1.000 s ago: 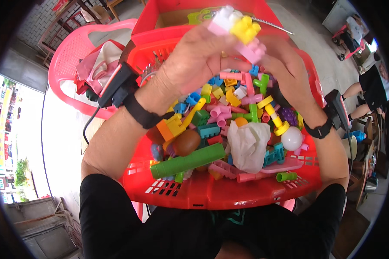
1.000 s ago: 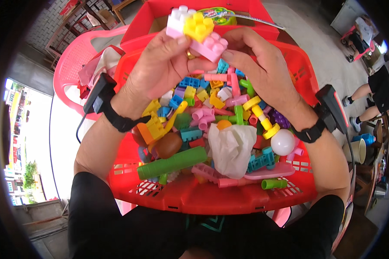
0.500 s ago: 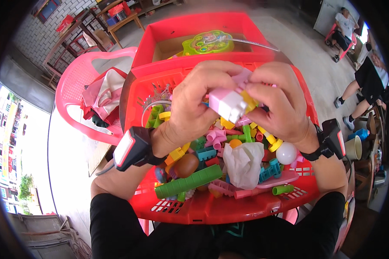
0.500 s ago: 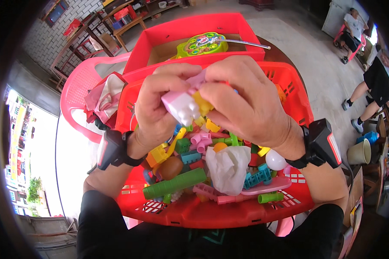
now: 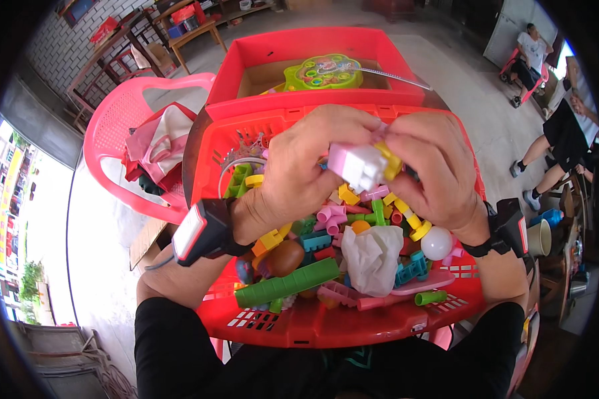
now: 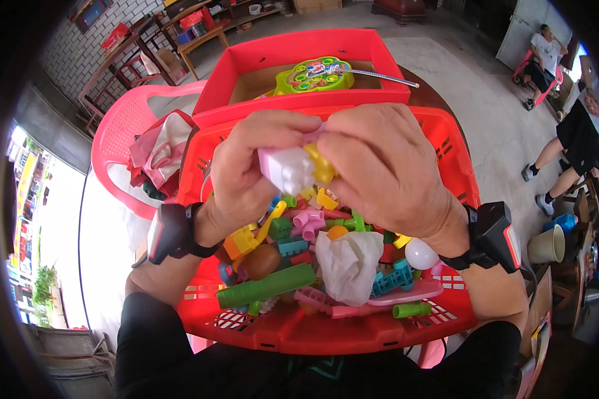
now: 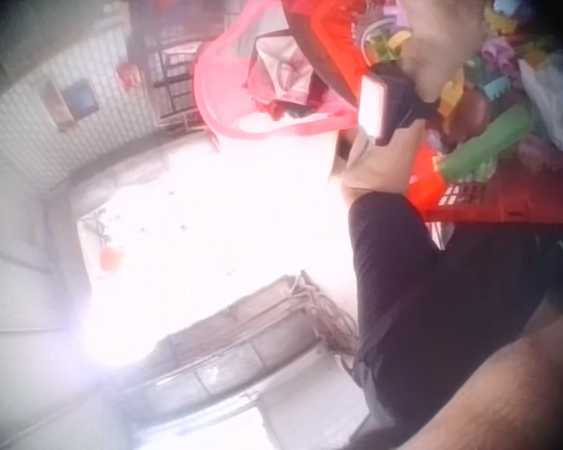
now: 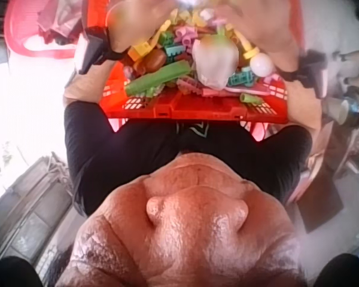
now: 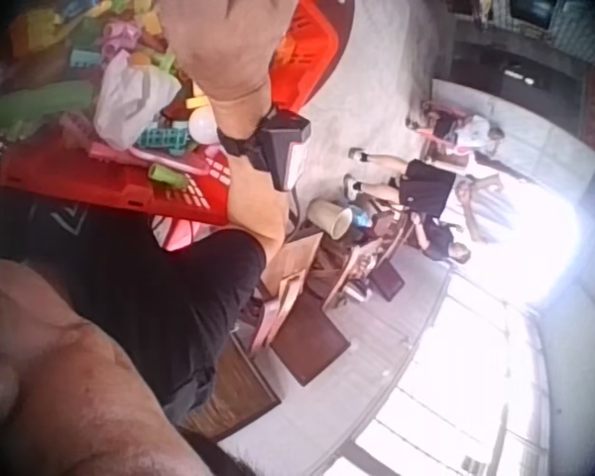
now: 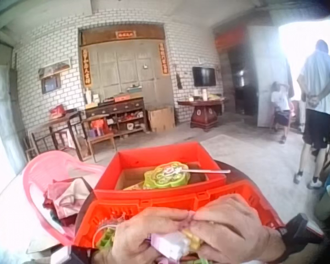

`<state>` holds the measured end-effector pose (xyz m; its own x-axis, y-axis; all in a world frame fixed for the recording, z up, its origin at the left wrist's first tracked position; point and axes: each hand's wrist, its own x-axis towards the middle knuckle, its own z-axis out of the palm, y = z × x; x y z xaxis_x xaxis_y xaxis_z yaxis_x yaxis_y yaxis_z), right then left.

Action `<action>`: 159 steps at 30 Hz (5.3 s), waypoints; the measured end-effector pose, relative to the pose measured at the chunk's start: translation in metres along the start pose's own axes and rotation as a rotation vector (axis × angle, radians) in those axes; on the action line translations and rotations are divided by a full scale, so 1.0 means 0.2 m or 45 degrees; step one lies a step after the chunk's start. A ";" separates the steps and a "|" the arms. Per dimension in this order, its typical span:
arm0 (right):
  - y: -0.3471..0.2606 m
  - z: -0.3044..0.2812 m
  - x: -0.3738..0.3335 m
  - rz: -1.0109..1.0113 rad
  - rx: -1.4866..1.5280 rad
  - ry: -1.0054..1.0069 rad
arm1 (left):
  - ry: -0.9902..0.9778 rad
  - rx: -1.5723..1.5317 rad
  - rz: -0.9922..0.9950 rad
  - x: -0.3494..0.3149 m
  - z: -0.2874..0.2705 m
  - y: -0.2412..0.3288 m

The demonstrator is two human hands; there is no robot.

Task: The recorder is picking up various colorful plastic toy blocks from a red basket and assembling them into small structures.

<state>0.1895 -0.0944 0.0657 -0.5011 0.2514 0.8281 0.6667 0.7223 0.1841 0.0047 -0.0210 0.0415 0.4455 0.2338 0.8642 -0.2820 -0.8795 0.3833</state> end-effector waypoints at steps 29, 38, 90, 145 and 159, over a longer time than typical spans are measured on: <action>0.01 0.08 -0.07 1.440 1.543 -0.201 | -0.177 -0.705 -0.845 -0.01 -0.03 -0.04; 0.14 0.13 -0.15 1.473 1.375 -0.187 | 0.179 -0.646 -0.892 -0.03 -0.06 -0.18; -0.07 0.42 -0.42 0.167 0.210 -0.920 | 0.389 -1.012 -1.410 -0.07 0.00 -0.27; 0.02 0.35 -0.33 0.541 0.364 -0.814 | 0.132 -0.396 -1.032 -0.08 -0.03 -0.25; -0.11 0.33 -0.27 0.263 0.436 -0.923 | 0.177 -0.294 -0.789 -0.07 -0.06 -0.24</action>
<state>0.1657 -0.0808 -0.0192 -0.6965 0.6692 0.2590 0.6381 0.7427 -0.2030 0.0027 0.0230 0.0145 0.4741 0.7313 0.4904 -0.1911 -0.4582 0.8681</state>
